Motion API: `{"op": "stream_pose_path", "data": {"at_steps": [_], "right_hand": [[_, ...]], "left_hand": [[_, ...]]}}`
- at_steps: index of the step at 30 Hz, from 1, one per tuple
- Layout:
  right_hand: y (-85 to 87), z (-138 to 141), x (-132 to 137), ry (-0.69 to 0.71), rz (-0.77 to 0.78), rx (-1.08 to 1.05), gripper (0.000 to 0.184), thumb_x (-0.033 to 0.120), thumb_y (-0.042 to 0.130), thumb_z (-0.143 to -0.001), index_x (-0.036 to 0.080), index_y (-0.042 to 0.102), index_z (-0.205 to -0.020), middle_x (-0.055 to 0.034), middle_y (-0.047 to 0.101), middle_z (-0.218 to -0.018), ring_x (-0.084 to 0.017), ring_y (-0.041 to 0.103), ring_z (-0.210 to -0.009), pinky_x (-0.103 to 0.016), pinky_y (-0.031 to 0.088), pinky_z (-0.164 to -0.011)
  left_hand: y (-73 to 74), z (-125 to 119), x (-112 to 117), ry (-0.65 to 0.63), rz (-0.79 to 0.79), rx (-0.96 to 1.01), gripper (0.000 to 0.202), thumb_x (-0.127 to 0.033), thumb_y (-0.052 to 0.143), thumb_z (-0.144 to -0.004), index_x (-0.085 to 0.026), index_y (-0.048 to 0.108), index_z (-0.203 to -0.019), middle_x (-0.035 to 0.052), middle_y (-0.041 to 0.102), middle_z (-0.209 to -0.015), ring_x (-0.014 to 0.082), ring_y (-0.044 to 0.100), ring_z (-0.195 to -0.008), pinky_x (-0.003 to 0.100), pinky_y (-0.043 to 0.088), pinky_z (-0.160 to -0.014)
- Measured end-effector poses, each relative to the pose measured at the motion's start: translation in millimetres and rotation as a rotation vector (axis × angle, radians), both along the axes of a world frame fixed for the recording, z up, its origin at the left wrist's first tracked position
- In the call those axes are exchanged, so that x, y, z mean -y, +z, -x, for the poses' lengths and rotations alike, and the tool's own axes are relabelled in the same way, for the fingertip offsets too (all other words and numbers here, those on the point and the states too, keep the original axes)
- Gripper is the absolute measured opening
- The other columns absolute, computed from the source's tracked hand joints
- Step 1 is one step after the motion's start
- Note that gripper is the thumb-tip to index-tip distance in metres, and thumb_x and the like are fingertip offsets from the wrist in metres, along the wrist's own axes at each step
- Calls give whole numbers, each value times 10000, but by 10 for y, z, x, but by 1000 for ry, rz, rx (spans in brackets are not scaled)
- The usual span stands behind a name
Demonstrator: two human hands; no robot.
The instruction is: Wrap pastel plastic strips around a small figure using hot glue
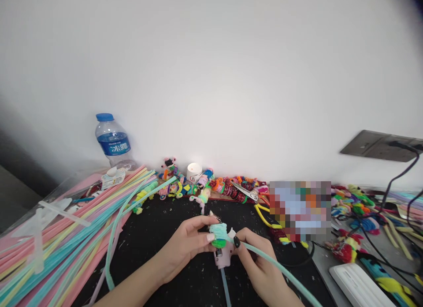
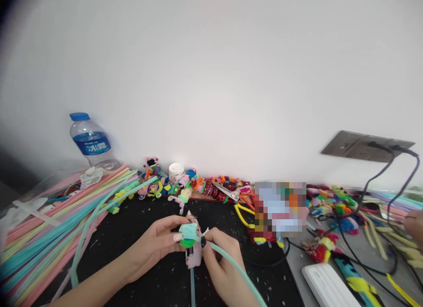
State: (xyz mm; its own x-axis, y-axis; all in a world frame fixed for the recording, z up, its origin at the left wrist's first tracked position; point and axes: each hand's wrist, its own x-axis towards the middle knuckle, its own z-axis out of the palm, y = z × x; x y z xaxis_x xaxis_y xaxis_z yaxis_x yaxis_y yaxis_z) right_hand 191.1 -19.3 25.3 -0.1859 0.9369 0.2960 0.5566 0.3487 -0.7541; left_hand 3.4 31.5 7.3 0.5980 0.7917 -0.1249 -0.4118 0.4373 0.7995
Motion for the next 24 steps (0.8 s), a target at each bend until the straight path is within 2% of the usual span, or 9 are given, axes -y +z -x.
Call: {"op": "stream_pose_path", "data": {"at_steps": [10,24], "right_hand": [[-5,2,-10,-11,-15,44,213,227,420,-894,181,523,-713,15,524,-629,-115,480,-561,-209,356,-546],[-34,8,-10,-19,-6,59,280,267,397,-917,182,506,-674,15,502,-603,-110,447,-540,-206,345,-524]], "left_hand": [[-11,-1,1,-7,-18,-8,298,-196,697,-713,-154,649,-1004,111,633,-1102,257,600,-965,413,463,-861],[-31,-30,3,33,-69,-31,306,-202,732,-675,-143,656,-966,117,629,-1099,258,612,-921,436,482,-833]]}}
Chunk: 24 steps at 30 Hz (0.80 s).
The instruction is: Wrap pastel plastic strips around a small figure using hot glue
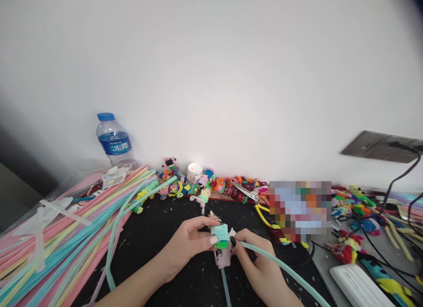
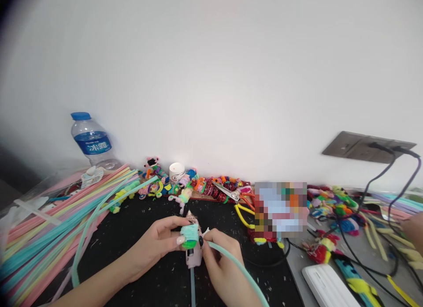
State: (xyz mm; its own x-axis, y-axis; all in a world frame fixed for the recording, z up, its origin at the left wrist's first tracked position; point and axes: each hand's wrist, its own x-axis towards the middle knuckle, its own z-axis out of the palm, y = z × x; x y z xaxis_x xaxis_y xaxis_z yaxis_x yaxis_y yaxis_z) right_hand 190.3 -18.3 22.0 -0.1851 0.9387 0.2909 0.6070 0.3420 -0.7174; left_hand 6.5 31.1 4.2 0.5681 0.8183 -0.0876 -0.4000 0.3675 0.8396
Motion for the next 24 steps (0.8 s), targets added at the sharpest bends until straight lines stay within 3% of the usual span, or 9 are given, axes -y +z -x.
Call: {"op": "stream_pose_path", "data": {"at_steps": [18,24], "right_hand": [[-12,15,-6,16,-21,49,258,220,400,-896,185,499,-660,9,504,-595,-117,454,-531,-209,342,-514],[-17,14,-17,0,-20,42,258,226,406,-902,186,500,-665,14,506,-597,-113,454,-530,-205,345,-515]], "left_hand": [[24,-21,-17,49,-132,-53,272,-237,756,-618,-156,626,-843,73,636,-953,210,598,-831,337,467,-774],[2,-24,-10,21,-110,-13,240,-197,717,-681,-150,627,-898,76,625,-984,198,592,-854,349,474,-801]]}}
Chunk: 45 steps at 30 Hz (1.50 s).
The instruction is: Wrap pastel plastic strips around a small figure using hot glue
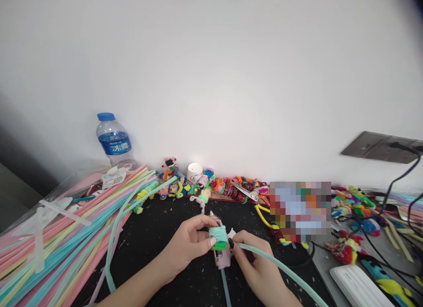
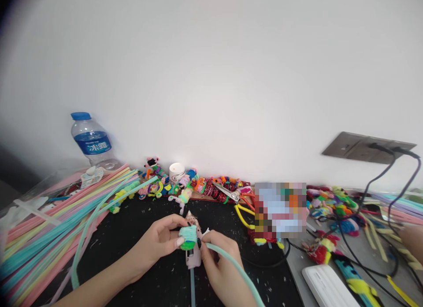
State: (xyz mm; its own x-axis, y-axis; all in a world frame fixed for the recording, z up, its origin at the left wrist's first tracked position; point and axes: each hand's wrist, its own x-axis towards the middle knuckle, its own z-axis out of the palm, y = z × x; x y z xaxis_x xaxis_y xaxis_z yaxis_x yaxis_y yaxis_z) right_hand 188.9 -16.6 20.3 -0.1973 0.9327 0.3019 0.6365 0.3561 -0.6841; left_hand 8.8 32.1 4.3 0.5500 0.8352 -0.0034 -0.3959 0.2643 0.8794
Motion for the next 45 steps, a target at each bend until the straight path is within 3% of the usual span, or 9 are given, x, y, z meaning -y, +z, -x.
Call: {"op": "stream_pose_path", "data": {"at_steps": [5,10,17,23,29,39,45], "right_hand": [[-27,-31,-10,-68,-27,-34,235,237,409,-898,185,521,-698,9,526,-619,-118,480,-552,-202,368,-528],[-34,-35,-6,-118,-19,-38,213,243,426,-894,186,526,-715,16,527,-609,-114,494,-537,-196,375,-522],[-33,-27,14,-67,-17,-86,168,235,460,-880,186,554,-750,3,581,-639,-121,544,-558,-191,410,-542],[-30,-49,6,-108,33,-92,183,271,460,-883,188,602,-804,-9,621,-680,-134,582,-593,-197,447,-567],[-132,-59,-25,-114,40,-108,200,328,470,-877,188,611,-855,9,565,-604,-123,534,-505,-188,453,-480],[-113,-72,3,-30,-58,-115,151,263,483,-876,191,613,-902,-32,632,-735,-127,588,-554,-192,481,-508],[-91,-66,20,-13,-138,-57,130,195,471,-876,206,594,-919,-2,578,-681,-123,543,-559,-208,450,-525]], "left_hand": [[20,22,16,-32,78,17,256,-179,684,-723,-157,641,-974,90,615,-1073,247,581,-977,420,451,-895],[35,28,13,-47,125,61,236,-216,664,-745,-162,648,-974,89,608,-1106,250,575,-1016,427,434,-932],[-18,2,19,32,-99,-75,175,-163,694,-711,-195,634,-872,47,610,-1093,205,624,-908,350,480,-841],[13,27,65,44,-262,-266,295,-164,591,-792,-249,579,-1074,42,631,-1021,187,615,-871,316,492,-795],[12,26,64,35,-367,-235,311,-133,525,-820,-259,573,-1101,72,486,-1214,236,564,-1046,363,476,-891],[3,34,68,46,-455,-235,332,-56,548,-767,-236,568,-1045,72,453,-1177,225,562,-1013,364,499,-862],[55,45,80,60,-538,-273,427,2,591,-696,-235,564,-1050,68,460,-1157,228,536,-1050,353,493,-891]]}}
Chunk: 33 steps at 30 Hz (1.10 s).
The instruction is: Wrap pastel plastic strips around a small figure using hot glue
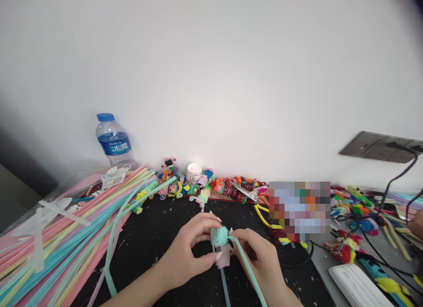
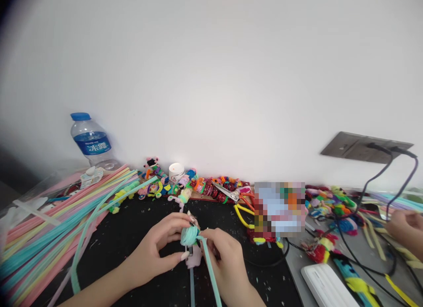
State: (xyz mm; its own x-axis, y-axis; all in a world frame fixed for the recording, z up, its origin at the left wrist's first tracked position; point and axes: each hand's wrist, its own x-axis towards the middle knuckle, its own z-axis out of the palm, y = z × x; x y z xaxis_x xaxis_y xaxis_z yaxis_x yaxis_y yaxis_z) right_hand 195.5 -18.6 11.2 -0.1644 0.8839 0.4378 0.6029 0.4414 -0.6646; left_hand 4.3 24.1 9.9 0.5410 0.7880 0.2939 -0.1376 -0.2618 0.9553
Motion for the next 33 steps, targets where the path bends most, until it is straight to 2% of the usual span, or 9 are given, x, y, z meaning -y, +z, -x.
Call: {"op": "stream_pose_path", "data": {"at_steps": [4,6,9,11,14,17,25,29,33], "right_hand": [[64,12,2,38,-32,68,192,137,459,-852,222,557,-993,-5,577,-740,-143,543,-639,-243,448,-596],[85,8,-4,19,-42,109,318,90,443,-810,219,503,-1094,-44,584,-912,-182,553,-823,-303,449,-734],[101,-1,-18,-60,-11,248,516,33,438,-701,211,440,-1185,-88,488,-1176,-255,441,-1092,-423,348,-904],[114,-5,-26,-95,48,359,572,23,434,-655,218,443,-1192,-85,462,-1209,-273,419,-1105,-454,313,-901],[150,-12,-35,-114,141,443,532,44,431,-665,236,480,-1158,-63,524,-1107,-257,471,-994,-438,320,-841],[196,-38,-43,-94,192,466,499,71,444,-672,240,505,-1138,-43,577,-1000,-241,486,-919,-415,316,-822],[222,-48,-45,8,230,533,528,108,483,-602,237,536,-1111,-47,577,-1020,-245,485,-939,-372,323,-826],[169,-31,-64,-29,233,495,460,79,473,-589,231,582,-1009,-32,602,-950,-233,515,-896,-352,357,-781],[108,-98,-132,-142,193,289,374,109,503,-656,188,582,-1013,-54,620,-947,-223,559,-864,-328,419,-762]], "left_hand": [[-12,2,-5,84,-62,-20,330,-15,555,-742,-228,569,-994,62,469,-1106,209,548,-1024,346,498,-889],[-49,15,-34,166,-87,3,304,-35,541,-767,-238,555,-993,57,458,-1111,203,543,-1036,354,489,-908],[-114,50,-103,359,-126,53,269,-85,541,-795,-265,529,-995,43,450,-1134,200,508,-1095,354,468,-937],[-140,79,-153,465,-149,62,259,-108,539,-804,-273,521,-1003,36,456,-1140,197,492,-1117,346,461,-944],[-143,117,-212,552,-154,26,253,-131,540,-808,-268,518,-1019,36,486,-1140,194,513,-1089,355,446,-954],[-129,142,-251,591,-124,-20,223,-158,546,-807,-252,524,-1008,46,526,-1138,206,536,-1062,383,432,-961],[-123,170,-339,633,23,44,208,-209,574,-780,-245,515,-976,35,576,-1052,204,566,-1031,379,450,-936],[-105,185,-381,643,62,79,199,-198,586,-759,-239,506,-937,19,578,-987,200,568,-1033,367,456,-930],[-111,179,-382,611,69,98,189,-185,586,-760,-233,493,-917,20,582,-1003,196,576,-1024,375,457,-930]]}}
